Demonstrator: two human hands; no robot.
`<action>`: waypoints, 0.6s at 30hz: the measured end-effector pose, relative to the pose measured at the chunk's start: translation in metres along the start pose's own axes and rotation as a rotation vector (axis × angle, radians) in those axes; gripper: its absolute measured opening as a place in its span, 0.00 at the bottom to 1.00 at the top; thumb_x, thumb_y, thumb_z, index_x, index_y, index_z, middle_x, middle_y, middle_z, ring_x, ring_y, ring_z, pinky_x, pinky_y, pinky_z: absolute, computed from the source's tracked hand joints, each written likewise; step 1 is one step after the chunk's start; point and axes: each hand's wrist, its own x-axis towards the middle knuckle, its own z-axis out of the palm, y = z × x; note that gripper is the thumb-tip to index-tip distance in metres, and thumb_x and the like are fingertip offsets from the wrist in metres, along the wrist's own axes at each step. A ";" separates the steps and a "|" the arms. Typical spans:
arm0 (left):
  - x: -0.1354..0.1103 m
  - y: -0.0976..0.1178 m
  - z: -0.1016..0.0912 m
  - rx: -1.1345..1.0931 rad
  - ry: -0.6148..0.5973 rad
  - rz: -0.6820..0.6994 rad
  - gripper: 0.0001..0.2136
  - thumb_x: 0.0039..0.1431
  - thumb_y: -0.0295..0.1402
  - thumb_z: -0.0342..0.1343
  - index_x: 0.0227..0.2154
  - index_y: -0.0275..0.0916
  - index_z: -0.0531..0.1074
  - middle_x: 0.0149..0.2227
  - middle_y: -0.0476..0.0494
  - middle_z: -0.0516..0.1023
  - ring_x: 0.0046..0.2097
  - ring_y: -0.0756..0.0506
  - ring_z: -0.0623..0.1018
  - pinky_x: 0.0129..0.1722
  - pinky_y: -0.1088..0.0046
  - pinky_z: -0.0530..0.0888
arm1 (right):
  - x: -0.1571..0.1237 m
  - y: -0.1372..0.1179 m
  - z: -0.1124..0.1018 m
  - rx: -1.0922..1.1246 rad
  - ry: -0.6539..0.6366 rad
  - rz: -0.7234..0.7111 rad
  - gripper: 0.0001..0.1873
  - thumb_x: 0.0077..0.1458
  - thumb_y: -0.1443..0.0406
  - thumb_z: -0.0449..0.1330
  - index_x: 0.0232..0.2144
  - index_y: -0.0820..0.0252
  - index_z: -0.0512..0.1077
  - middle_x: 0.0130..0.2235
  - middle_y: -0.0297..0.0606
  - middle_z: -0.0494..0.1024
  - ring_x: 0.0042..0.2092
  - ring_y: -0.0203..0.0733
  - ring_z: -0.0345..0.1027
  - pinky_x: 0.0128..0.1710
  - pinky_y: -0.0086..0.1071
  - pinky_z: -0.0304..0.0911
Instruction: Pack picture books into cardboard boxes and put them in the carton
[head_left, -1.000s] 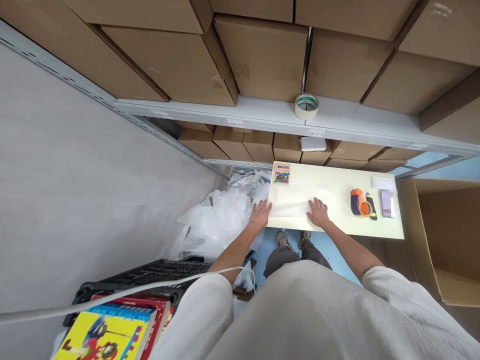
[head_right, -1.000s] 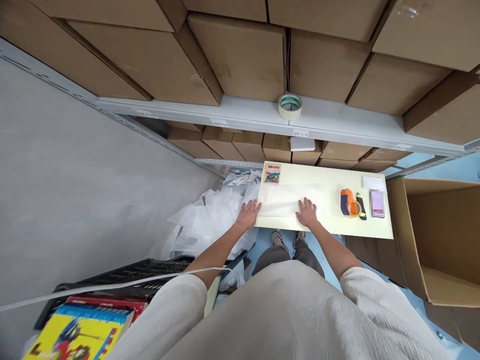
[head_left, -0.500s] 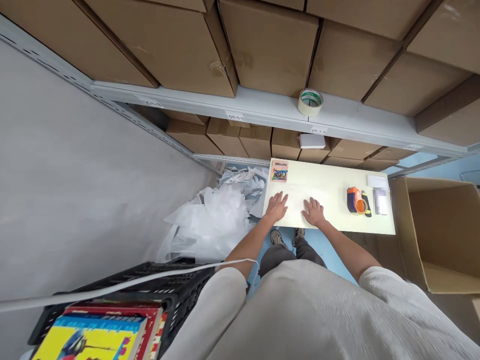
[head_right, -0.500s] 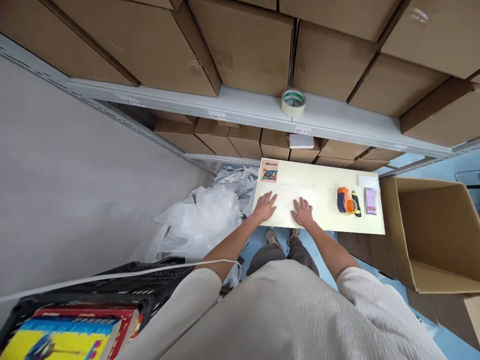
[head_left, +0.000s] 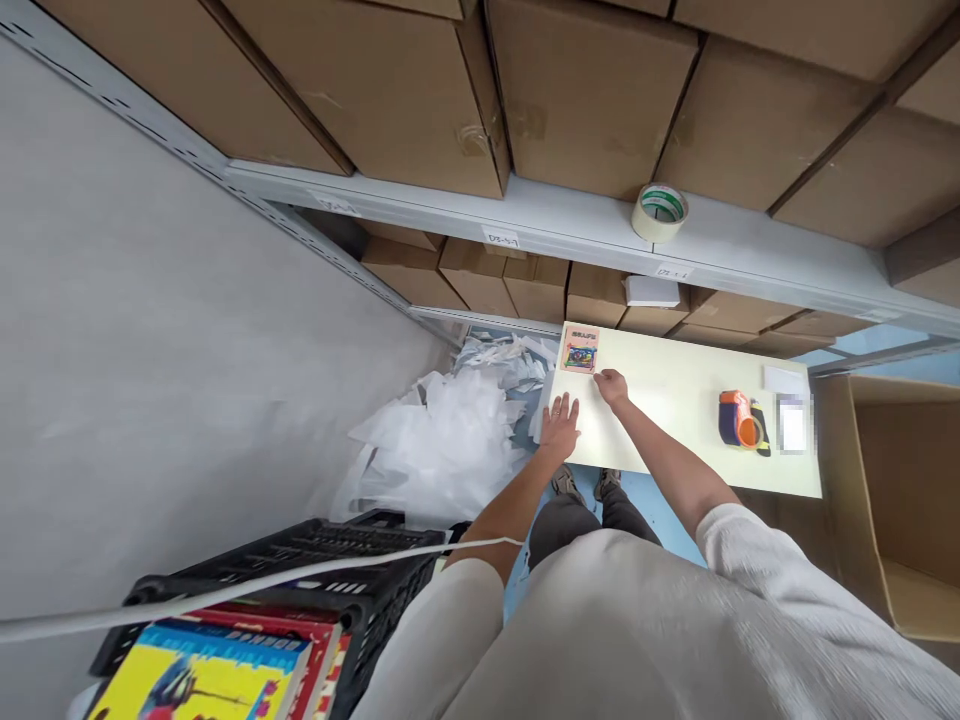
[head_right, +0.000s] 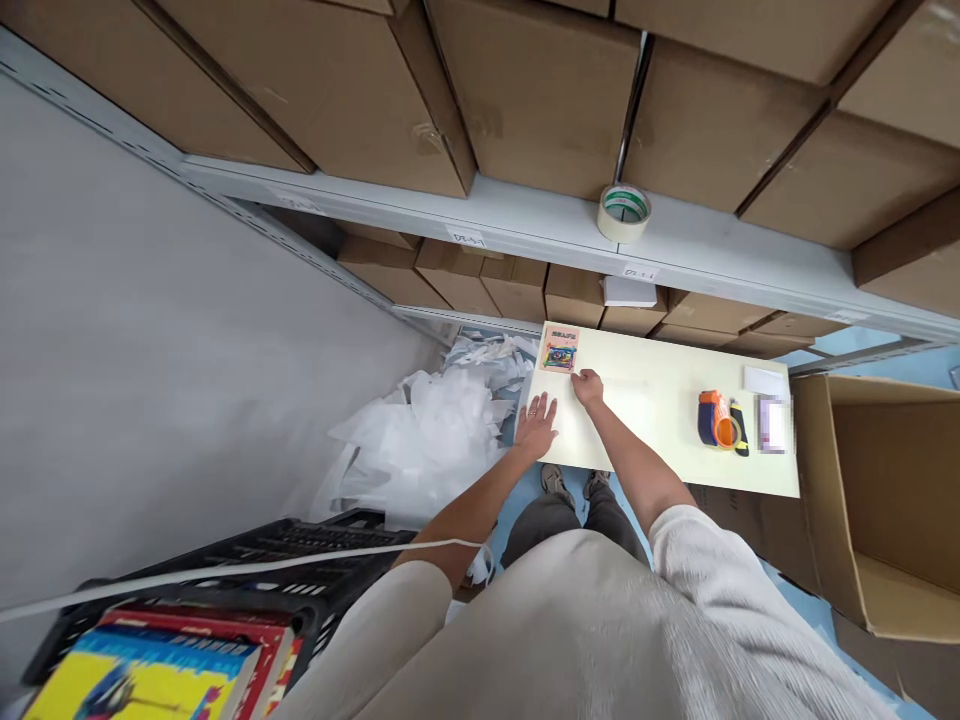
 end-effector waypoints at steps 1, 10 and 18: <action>0.001 0.000 0.001 0.003 0.010 0.004 0.43 0.68 0.37 0.59 0.81 0.44 0.47 0.82 0.35 0.40 0.82 0.30 0.45 0.78 0.43 0.50 | 0.007 -0.008 0.008 0.032 0.011 0.039 0.25 0.64 0.56 0.61 0.59 0.59 0.77 0.53 0.46 0.83 0.55 0.50 0.77 0.57 0.39 0.71; 0.004 -0.002 0.013 -0.015 0.065 0.029 0.45 0.67 0.36 0.62 0.81 0.45 0.46 0.82 0.33 0.42 0.81 0.30 0.47 0.77 0.40 0.52 | 0.034 -0.017 0.055 0.037 0.225 0.164 0.26 0.59 0.49 0.66 0.55 0.52 0.78 0.60 0.57 0.76 0.64 0.67 0.65 0.58 0.61 0.67; 0.005 0.001 0.016 -0.050 0.079 0.026 0.46 0.67 0.36 0.61 0.81 0.46 0.42 0.82 0.32 0.42 0.81 0.27 0.47 0.77 0.38 0.51 | 0.046 -0.026 0.047 -0.036 0.132 0.297 0.23 0.61 0.53 0.64 0.55 0.56 0.76 0.56 0.58 0.79 0.62 0.66 0.71 0.62 0.63 0.64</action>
